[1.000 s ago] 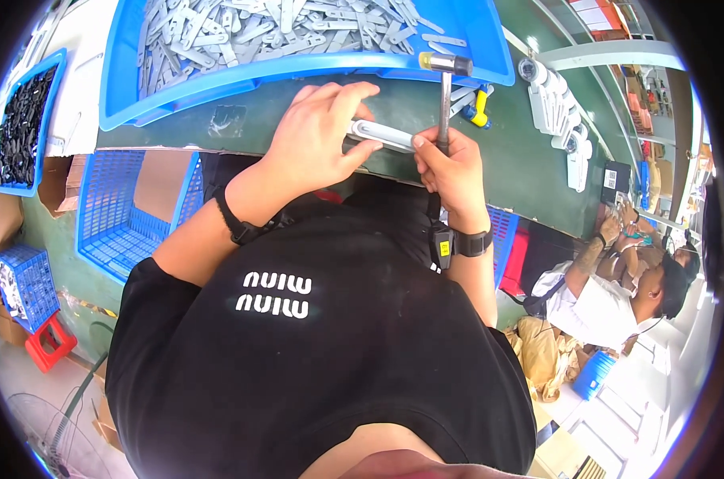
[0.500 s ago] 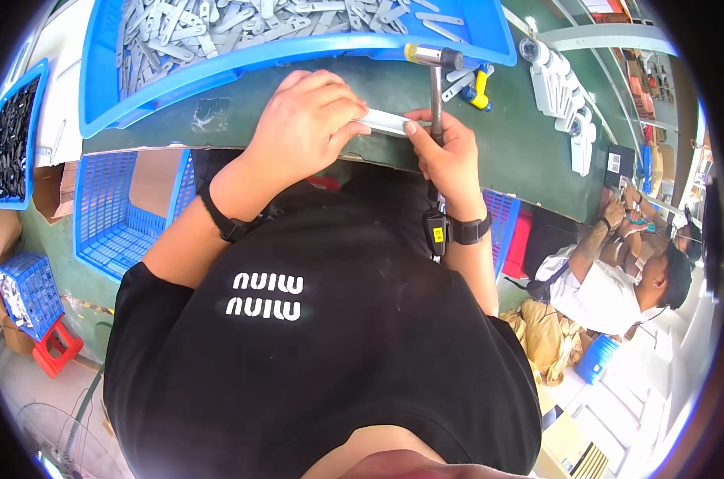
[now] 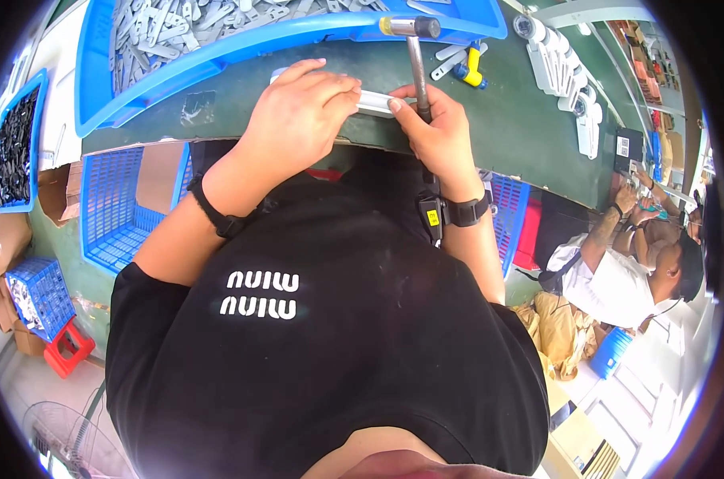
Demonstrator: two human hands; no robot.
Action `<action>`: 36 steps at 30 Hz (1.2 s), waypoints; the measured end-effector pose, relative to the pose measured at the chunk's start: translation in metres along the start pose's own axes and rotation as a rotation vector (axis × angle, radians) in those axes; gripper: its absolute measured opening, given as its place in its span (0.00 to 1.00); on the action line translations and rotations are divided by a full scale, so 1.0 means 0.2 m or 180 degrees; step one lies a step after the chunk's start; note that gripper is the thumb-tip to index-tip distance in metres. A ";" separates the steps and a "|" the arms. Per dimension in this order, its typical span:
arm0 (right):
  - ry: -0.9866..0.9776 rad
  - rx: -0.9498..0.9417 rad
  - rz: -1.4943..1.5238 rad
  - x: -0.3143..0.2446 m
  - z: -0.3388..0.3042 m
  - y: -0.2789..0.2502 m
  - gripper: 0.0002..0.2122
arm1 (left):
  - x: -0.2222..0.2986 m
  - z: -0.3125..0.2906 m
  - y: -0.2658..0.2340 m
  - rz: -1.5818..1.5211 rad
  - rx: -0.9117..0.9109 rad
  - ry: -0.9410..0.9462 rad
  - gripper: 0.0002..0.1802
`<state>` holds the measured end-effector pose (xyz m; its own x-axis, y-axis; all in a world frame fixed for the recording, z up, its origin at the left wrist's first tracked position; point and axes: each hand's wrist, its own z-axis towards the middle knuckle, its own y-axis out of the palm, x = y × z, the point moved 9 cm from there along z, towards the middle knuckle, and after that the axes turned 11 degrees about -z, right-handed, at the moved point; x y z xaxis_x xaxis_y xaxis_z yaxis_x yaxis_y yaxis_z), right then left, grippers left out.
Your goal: Assembling plastic and metal components by hand and using a mallet to secure them at a factory workbench.
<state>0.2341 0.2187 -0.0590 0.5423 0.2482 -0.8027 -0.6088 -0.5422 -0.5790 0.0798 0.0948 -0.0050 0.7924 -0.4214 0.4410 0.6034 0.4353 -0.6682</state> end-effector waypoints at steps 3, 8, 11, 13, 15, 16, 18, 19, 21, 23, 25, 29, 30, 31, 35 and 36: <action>-0.0063 0.0039 0.0038 -0.01 0.00 0.00 0.09 | 0.01 0.01 -0.01 0.0012 0.0081 0.0064 0.10; -0.0083 0.0105 0.0044 -0.01 -0.01 -0.01 0.09 | 0.00 0.01 0.01 -0.0034 0.0034 0.0172 0.10; -0.0149 0.0230 -0.0040 -0.01 -0.03 -0.02 0.10 | 0.00 0.00 0.02 0.0005 0.0173 0.0215 0.09; -0.0157 0.0292 -0.0061 -0.02 -0.05 -0.05 0.10 | 0.01 0.00 0.01 0.0060 0.0261 0.0248 0.09; 0.0008 0.0562 0.0126 -0.01 -0.11 -0.15 0.12 | 0.02 0.00 -0.01 0.0071 0.0357 0.0280 0.09; -0.0045 0.0581 0.0299 0.02 -0.14 -0.20 0.13 | 0.02 0.00 -0.01 0.0070 0.0365 0.0277 0.09; -0.0136 0.0688 0.1008 -0.05 -0.29 -0.28 0.09 | 0.02 -0.01 -0.02 0.0155 0.0578 0.0415 0.06; -0.0286 0.0749 0.1416 -0.07 -0.36 -0.32 0.08 | 0.03 -0.01 -0.02 0.0132 0.0581 0.0421 0.06; -0.0585 0.0905 0.1491 -0.02 -0.46 -0.33 0.09 | 0.02 0.00 -0.01 0.0119 0.0423 0.0339 0.09; -0.0892 0.1052 0.1577 0.06 -0.51 -0.31 0.10 | 0.02 -0.01 -0.01 0.0136 0.0422 0.0332 0.09; -0.0991 0.1237 -0.0628 0.04 -0.52 -0.24 0.11 | 0.02 -0.01 0.00 0.0144 0.0425 0.0315 0.09; 0.0045 0.0645 -0.0950 0.14 -0.47 -0.16 0.13 | 0.02 -0.01 -0.02 0.0062 0.0616 0.0396 0.06; -0.0004 0.0834 -0.0678 0.12 -0.49 -0.20 0.13 | 0.02 -0.01 -0.02 0.0053 0.0599 0.0379 0.06; -0.0045 0.1033 -0.0413 0.09 -0.51 -0.23 0.13 | 0.02 -0.01 -0.02 0.0048 0.0604 0.0386 0.06; -0.0371 0.1304 0.0025 0.11 -0.50 -0.25 0.12 | 0.03 -0.01 -0.02 0.0064 0.0628 0.0396 0.06; -0.0514 0.1341 -0.0388 0.08 -0.49 -0.24 0.11 | 0.03 -0.01 -0.02 0.0061 0.0620 0.0393 0.05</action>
<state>0.3285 0.1691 -0.0305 0.5476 0.4299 -0.7179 -0.7465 -0.1366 -0.6512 0.0817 0.0892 -0.0010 0.7941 -0.5006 0.3446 0.6037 0.5844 -0.5423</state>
